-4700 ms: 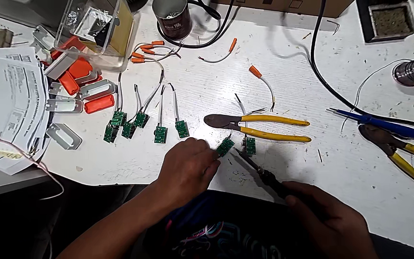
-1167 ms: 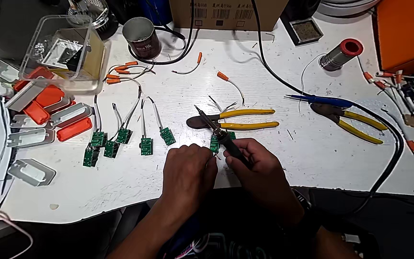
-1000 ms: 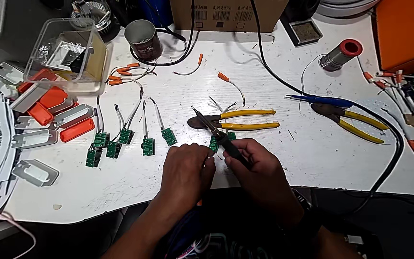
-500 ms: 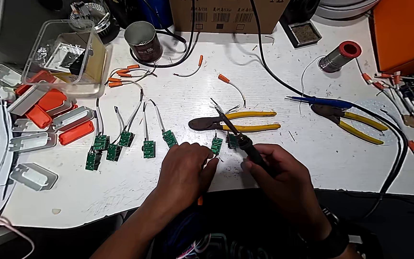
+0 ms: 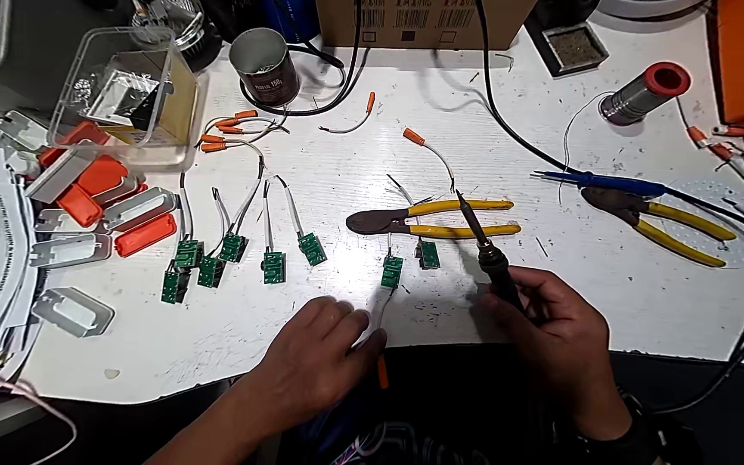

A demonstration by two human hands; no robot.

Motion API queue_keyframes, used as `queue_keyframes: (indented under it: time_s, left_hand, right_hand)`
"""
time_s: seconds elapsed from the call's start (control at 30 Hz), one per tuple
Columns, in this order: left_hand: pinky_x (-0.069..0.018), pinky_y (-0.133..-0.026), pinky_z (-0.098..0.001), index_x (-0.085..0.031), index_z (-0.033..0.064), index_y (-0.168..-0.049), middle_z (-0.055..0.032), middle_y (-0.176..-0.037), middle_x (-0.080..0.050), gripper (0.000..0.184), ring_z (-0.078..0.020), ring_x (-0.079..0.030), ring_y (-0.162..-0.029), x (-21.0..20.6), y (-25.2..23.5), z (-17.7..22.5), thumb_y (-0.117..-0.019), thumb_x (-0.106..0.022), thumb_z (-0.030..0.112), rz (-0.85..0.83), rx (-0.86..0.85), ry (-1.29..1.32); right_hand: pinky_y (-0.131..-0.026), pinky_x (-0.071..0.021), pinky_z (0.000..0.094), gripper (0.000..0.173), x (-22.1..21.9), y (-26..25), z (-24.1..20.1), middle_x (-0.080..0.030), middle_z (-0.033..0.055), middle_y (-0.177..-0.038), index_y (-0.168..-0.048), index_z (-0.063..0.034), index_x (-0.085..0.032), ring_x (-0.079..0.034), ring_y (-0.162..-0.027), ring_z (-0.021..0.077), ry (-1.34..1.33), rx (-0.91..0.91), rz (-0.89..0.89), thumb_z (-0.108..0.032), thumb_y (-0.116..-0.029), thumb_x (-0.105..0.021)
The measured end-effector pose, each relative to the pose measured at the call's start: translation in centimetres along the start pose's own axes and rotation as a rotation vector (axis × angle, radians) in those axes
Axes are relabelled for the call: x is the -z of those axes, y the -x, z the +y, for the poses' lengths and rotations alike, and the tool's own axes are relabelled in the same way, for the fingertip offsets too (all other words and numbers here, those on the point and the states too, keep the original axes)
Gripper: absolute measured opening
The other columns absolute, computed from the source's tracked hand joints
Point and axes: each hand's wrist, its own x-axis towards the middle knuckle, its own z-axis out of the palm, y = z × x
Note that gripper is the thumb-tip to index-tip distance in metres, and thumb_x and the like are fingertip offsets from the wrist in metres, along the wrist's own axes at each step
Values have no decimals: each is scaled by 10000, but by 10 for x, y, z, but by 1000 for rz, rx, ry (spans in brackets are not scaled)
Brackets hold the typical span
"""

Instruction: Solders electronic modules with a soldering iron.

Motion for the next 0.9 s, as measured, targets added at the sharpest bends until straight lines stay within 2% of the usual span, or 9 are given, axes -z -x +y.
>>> queue_keyframes:
  time_s: [0.1,0.27,0.43,0.5,0.6,0.67,0.8,0.83,0.9]
  left_hand:
    - [-519,-826,-391,-686,109,-1112,-84,-936,-651,161,-248,-624,-871,-2,-4,-4,-1015,-602,207,92,-51,60]
    - [-540,-794,-383,-644,84,-982,-133,-1060,-726,145,-265,-681,-901,-2,-13,-17,-1006,-563,202,150,-104,75]
    - [-538,-762,-394,-623,71,-987,-135,-1026,-729,89,-271,-681,-869,0,-25,-31,-1018,-564,131,118,-193,50]
    - [-534,-759,-392,-642,77,-1011,-124,-1003,-725,101,-266,-676,-863,-2,-30,-32,-1026,-567,142,105,-199,41]
    - [-541,-767,-391,-643,78,-983,-120,-1001,-724,100,-264,-679,-872,-4,-33,-33,-1022,-578,143,111,-189,69]
    - [-545,-781,-395,-645,82,-950,-121,-1020,-730,121,-266,-684,-885,-4,-33,-34,-1008,-565,151,124,-165,94]
    - [-535,-791,-391,-635,87,-898,-128,-1080,-743,170,-261,-687,-901,-2,-27,-32,-1003,-549,188,173,-88,72]
    - [-532,-788,-387,-635,89,-894,-127,-1087,-744,170,-259,-686,-902,-1,-27,-31,-998,-559,200,188,-66,62]
    - [-533,-788,-382,-639,90,-887,-123,-1092,-746,165,-256,-687,-906,-2,-25,-30,-984,-585,212,217,-28,49]
  right_hand:
    - [-567,-533,174,240,0,1,0,-714,-14,-885,-1135,-25,-669,-628,-672,30,0,-4,5,-124,-921,-714]
    - [-573,-527,162,241,-1,1,0,-713,-21,-881,-1134,-23,-667,-622,-673,17,-2,-1,5,-117,-917,-712]
    - [-574,-532,157,241,-1,-2,-4,-712,-35,-867,-1130,-32,-662,-625,-668,5,45,-5,6,-127,-915,-714]
    - [-554,-517,155,232,2,-9,-9,-689,-53,-829,-1119,-71,-670,-605,-643,-5,162,-27,5,-186,-921,-706]
    - [-492,-462,188,147,5,-31,-19,-613,-78,-754,-981,-165,-648,-542,-574,2,380,-47,-12,-252,-880,-708]
    - [-504,-465,258,134,4,-53,-27,-598,-40,-827,-905,-165,-612,-541,-611,53,499,-13,-80,-192,-843,-728]
    - [-647,-561,389,227,-1,-94,-35,-628,45,-1142,-950,-119,-626,-634,-824,151,677,82,-322,-99,-804,-798]
    - [-648,-562,401,251,-2,-101,-36,-628,47,-1154,-959,-118,-629,-636,-818,158,716,85,-368,-98,-791,-815]
    - [-623,-549,404,267,-2,-112,-39,-632,22,-1084,-960,-137,-632,-625,-774,154,802,89,-452,-129,-780,-828]
